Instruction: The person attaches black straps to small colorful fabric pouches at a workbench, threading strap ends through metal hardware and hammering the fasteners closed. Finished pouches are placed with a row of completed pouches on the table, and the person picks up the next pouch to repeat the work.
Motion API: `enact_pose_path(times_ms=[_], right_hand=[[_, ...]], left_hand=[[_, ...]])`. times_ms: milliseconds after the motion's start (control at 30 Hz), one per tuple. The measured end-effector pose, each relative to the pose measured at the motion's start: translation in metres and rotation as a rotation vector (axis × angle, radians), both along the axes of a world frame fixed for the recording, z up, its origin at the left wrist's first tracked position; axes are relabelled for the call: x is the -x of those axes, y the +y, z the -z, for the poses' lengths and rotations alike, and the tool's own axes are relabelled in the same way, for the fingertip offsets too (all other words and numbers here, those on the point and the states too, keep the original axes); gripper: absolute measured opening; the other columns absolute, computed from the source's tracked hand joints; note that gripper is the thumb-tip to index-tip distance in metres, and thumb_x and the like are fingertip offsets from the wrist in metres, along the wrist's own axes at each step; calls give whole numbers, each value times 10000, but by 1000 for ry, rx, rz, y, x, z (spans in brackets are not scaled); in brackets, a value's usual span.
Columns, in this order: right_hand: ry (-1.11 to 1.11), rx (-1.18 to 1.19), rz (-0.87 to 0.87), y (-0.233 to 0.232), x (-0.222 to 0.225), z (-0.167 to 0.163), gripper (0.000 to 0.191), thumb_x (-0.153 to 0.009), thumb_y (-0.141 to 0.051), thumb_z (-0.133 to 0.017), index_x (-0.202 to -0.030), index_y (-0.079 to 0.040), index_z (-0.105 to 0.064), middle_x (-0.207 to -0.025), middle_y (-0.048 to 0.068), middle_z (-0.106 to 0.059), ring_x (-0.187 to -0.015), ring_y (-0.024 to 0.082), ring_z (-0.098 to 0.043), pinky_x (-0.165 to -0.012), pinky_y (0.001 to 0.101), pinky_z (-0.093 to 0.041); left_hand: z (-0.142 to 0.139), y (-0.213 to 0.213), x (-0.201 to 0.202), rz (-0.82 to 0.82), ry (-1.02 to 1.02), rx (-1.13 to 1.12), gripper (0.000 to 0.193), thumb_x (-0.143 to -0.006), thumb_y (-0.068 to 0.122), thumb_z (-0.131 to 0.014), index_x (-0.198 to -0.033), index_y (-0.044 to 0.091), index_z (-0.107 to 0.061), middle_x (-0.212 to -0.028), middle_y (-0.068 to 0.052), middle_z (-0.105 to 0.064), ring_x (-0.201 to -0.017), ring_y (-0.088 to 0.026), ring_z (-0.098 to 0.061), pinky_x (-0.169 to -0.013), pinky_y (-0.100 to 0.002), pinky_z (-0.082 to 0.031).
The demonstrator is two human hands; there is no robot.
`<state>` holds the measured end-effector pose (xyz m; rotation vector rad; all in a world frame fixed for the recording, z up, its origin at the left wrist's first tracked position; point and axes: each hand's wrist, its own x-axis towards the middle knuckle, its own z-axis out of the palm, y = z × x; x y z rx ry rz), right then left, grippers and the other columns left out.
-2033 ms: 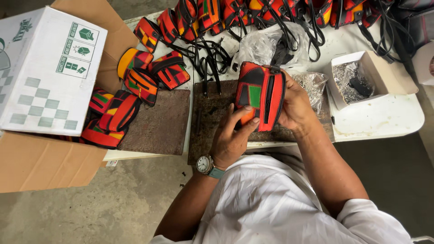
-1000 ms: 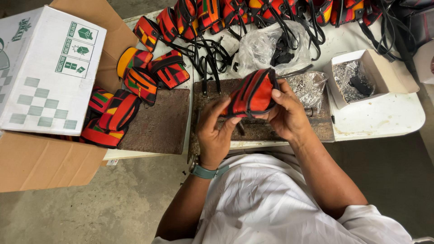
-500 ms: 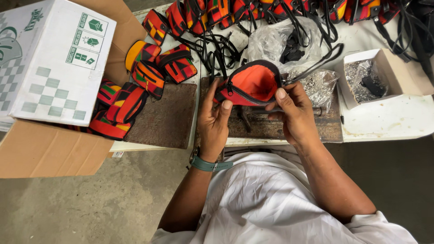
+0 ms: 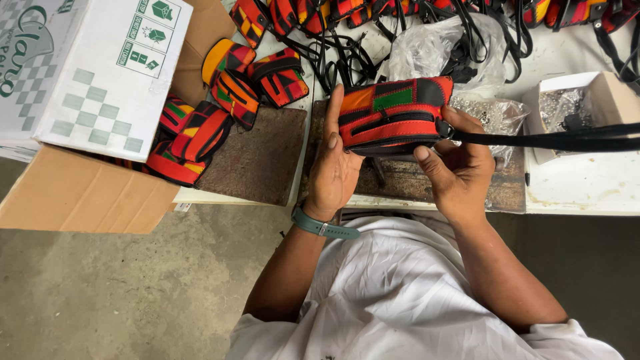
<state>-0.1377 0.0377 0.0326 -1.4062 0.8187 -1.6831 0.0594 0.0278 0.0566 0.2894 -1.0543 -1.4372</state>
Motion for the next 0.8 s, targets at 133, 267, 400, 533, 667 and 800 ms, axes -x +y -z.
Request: enact_pose_path(times_ms=[133, 267, 400, 533, 667, 800], right_hand=[[-189, -88, -106, -1, -1, -3, 544, -1037, 64, -692, -1529, 14, -465, -1390, 146, -575, -1109, 174, -671, -908, 287, -576], [-384, -148, -198, -4, 1, -6, 458, -1059, -11, -609, -1486, 50, -454, -1435, 142, -571, -1236, 255, -684, -1018, 448, -604], [-352, -228, -153, -10, 8, -5, 382, -1055, -84, -602, -1403, 56, -532, -1317, 134, -656, -1131, 250, -715, -950, 438, -652], [-114, -316, -96, -16, 21, 1, 267, -1112, -211, -594, -1085, 42, -675, -909, 143, -706, -749, 211, -722, -655, 326, -618], [-80, -439, -91, -23, 30, 8, 335, -1075, -250, -642, -846, -5, -644, -761, 106, -671, -551, 169, -645, -483, 282, -516], [-261, -483, -69, -33, 31, 16, 363, -1064, -243, -683, -776, -37, -607, -685, 90, -633, -453, 161, -561, -407, 292, -445]], left_hand=[[-2, 0, -2, 18, -49, -9, 878, -1096, 533, -484, -1719, 132, -12, -1731, -127, -253, -1590, -267, -326, -1347, -507, -250], [-5, 4, -6, -1, -196, 71, 966, -1069, 607, -515, -1732, 113, -16, -1683, -149, -259, -1560, -253, -313, -1358, -493, -255], [-2, 7, -21, -194, -558, 192, 908, -1043, 636, -525, -1670, 83, -173, -1643, -154, -358, -1376, -159, -389, -1153, -368, -324], [16, -4, -32, -291, -625, -140, 685, -1023, 585, -548, -1375, -2, -557, -1149, -165, -674, -737, -133, -645, -652, -280, -512], [39, -13, -41, -263, -848, -389, 636, -1022, 583, -416, -1045, 13, -698, -677, -93, -695, -547, -126, -706, -526, -243, -557], [48, -10, -49, -48, -679, -115, 569, -1017, 517, -526, -933, -43, -587, -733, -48, -752, -633, -81, -687, -593, -203, -544]])
